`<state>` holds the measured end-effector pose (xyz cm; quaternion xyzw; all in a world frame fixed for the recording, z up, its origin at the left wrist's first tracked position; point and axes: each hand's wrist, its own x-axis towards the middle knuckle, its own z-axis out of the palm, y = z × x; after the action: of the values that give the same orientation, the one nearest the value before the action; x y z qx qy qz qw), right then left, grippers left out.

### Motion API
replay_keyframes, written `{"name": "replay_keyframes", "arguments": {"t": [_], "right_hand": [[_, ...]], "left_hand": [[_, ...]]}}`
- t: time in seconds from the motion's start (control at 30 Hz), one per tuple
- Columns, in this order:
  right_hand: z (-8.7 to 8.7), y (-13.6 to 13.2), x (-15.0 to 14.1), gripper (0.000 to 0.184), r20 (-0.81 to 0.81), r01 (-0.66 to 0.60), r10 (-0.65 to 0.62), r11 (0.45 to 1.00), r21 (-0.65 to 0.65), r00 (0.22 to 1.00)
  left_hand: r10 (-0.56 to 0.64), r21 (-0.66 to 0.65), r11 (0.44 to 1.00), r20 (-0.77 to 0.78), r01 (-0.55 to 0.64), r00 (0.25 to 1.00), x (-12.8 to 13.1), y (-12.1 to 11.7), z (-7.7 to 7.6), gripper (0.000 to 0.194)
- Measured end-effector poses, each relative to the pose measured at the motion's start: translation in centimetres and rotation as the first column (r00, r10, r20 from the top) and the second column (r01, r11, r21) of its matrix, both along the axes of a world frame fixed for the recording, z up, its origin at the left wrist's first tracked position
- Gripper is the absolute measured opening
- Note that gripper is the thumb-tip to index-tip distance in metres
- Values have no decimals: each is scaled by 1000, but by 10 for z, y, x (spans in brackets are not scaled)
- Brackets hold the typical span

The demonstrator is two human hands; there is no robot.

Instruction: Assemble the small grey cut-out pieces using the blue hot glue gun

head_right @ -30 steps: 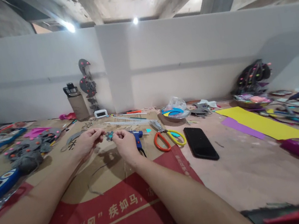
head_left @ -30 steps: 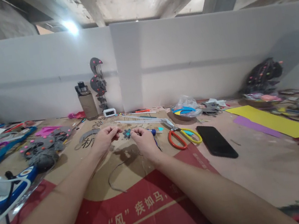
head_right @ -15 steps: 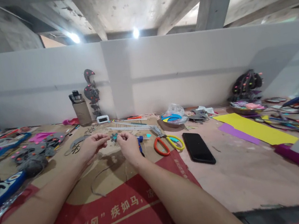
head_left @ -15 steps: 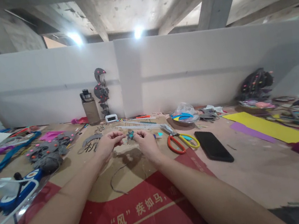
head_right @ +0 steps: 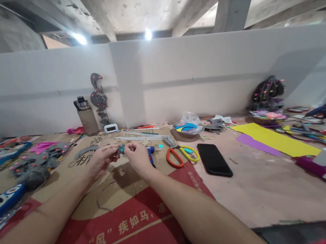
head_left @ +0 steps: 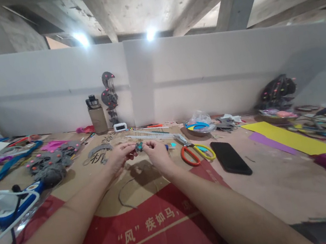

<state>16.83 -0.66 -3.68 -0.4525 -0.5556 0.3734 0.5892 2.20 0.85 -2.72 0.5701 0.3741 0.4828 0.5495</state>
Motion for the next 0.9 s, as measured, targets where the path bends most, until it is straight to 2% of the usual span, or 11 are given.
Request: {"name": "replay_keyframes", "arguments": {"t": [0.4, 0.73, 0.9], "right_hand": [[-3, -3, 0, 18, 228, 30, -56, 993, 117, 972], [-3, -4, 0, 16, 297, 67, -113, 985, 160, 948], [-2, -5, 0, 16, 302, 74, -118, 985, 153, 946]], "left_hand": [[25, 38, 999, -97, -21, 995, 2, 0, -4, 22], [52, 37, 998, -110, -48, 993, 3, 1, -5, 22], [82, 88, 994, -145, -70, 986, 3, 1, -6, 20]]}}
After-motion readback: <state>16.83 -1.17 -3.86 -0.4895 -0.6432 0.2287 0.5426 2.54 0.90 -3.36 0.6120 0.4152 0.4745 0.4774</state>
